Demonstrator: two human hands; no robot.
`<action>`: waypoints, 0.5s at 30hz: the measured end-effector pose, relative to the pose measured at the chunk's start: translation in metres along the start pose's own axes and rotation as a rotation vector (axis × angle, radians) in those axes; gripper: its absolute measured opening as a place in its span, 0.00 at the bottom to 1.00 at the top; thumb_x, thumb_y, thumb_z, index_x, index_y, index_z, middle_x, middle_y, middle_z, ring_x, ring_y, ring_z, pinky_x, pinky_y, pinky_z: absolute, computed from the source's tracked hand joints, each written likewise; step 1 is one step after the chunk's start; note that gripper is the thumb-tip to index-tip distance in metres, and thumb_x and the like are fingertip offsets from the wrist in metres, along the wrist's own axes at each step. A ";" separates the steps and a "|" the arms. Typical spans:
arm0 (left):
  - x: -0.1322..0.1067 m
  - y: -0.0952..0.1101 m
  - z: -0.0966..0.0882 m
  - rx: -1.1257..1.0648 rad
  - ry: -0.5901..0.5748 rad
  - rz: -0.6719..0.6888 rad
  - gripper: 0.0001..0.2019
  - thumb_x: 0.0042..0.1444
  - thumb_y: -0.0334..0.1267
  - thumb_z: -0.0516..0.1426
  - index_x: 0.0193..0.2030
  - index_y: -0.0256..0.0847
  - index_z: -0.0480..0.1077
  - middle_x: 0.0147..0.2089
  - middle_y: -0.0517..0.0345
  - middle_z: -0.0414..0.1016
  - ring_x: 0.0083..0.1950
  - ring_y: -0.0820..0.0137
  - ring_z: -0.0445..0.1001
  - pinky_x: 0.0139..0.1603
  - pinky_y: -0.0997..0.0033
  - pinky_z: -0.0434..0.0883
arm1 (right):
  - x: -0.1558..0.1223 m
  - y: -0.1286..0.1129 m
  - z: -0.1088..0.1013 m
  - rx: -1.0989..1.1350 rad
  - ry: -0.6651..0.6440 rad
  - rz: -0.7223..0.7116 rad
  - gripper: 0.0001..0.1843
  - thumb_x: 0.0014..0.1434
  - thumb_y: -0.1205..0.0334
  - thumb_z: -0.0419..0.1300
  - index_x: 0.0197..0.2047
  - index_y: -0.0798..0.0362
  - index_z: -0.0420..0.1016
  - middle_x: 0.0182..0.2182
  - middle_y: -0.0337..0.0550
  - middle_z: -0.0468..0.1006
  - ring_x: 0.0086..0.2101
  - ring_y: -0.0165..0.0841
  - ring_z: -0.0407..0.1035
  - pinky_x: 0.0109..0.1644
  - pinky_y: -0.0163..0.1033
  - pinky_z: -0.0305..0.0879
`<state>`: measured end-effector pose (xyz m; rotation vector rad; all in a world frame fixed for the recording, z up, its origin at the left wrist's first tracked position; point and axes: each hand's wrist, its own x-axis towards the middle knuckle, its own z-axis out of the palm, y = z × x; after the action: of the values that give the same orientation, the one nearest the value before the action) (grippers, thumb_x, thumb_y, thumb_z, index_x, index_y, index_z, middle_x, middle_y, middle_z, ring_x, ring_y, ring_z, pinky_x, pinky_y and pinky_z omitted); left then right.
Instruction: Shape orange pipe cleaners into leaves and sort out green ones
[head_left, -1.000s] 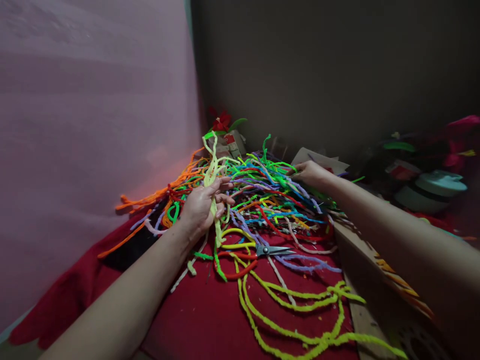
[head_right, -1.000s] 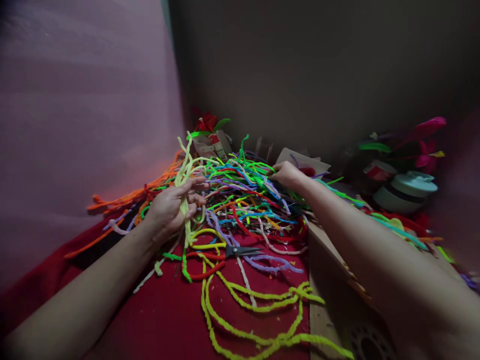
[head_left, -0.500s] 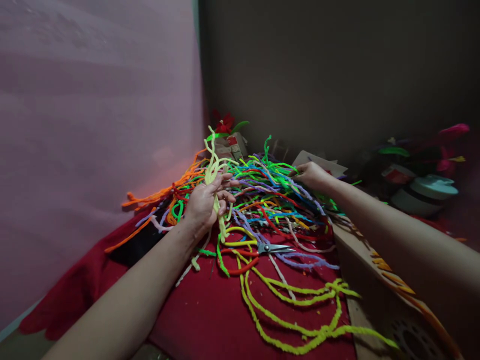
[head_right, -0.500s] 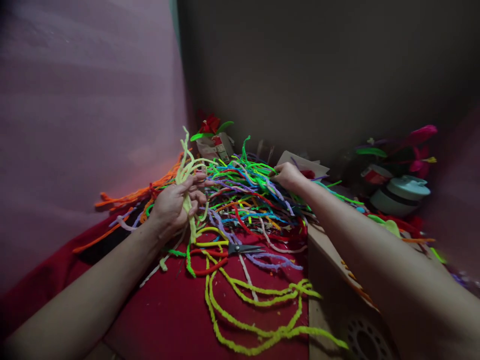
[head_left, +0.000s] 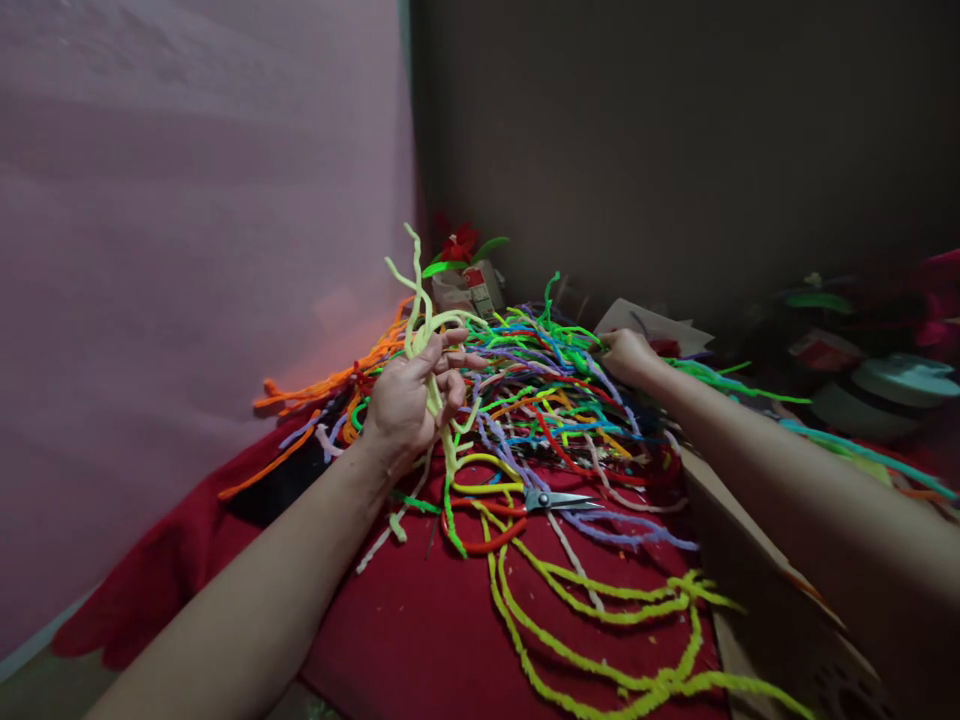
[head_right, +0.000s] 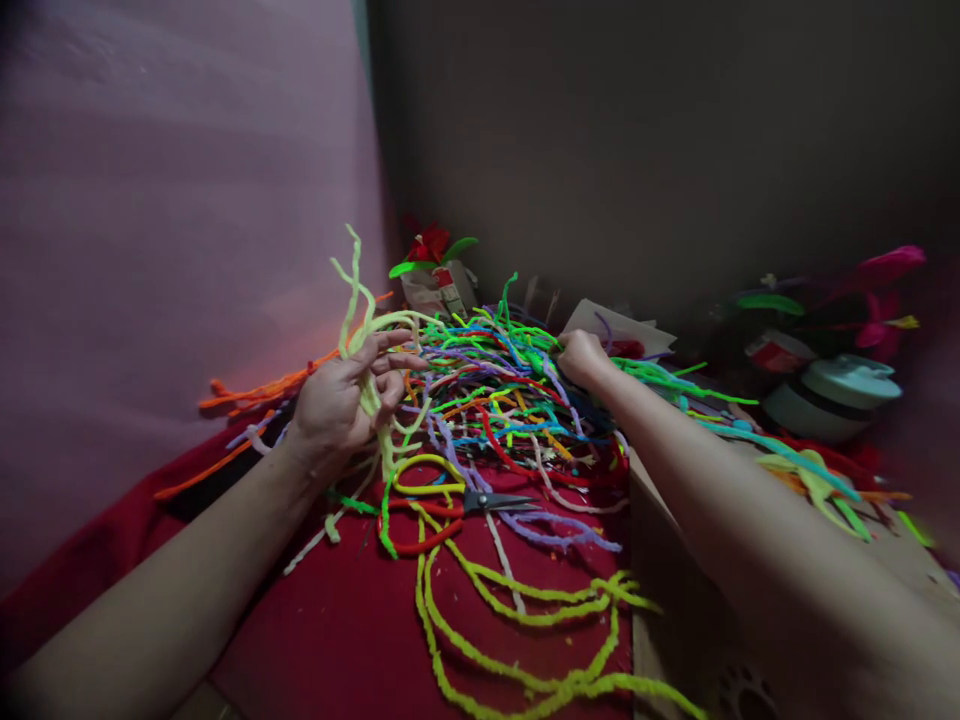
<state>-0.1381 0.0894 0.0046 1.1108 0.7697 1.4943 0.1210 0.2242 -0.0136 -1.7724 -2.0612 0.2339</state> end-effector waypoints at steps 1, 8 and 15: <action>-0.002 0.002 0.001 0.010 -0.011 0.008 0.14 0.58 0.42 0.50 0.44 0.33 0.68 0.31 0.51 0.75 0.15 0.81 0.63 0.10 0.82 0.53 | 0.000 0.000 0.000 -0.003 0.000 0.001 0.15 0.46 0.69 0.56 0.37 0.59 0.80 0.31 0.50 0.80 0.34 0.37 0.72 0.38 0.35 0.62; -0.019 0.019 0.014 0.159 -0.001 0.148 0.17 0.58 0.47 0.50 0.47 0.38 0.68 0.28 0.55 0.73 0.15 0.81 0.60 0.14 0.78 0.57 | -0.004 0.000 -0.004 0.006 -0.021 0.010 0.15 0.46 0.67 0.57 0.38 0.58 0.79 0.29 0.46 0.79 0.31 0.34 0.71 0.36 0.33 0.63; -0.024 0.017 0.015 0.448 0.216 0.383 0.10 0.57 0.40 0.54 0.43 0.42 0.71 0.24 0.61 0.69 0.16 0.82 0.55 0.16 0.78 0.53 | -0.016 -0.010 -0.024 0.106 -0.099 0.011 0.13 0.49 0.63 0.59 0.37 0.58 0.79 0.24 0.42 0.76 0.25 0.30 0.67 0.28 0.31 0.61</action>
<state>-0.1304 0.0607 0.0197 1.5097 1.1267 1.8367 0.1235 0.2038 0.0092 -1.7407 -2.0660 0.4343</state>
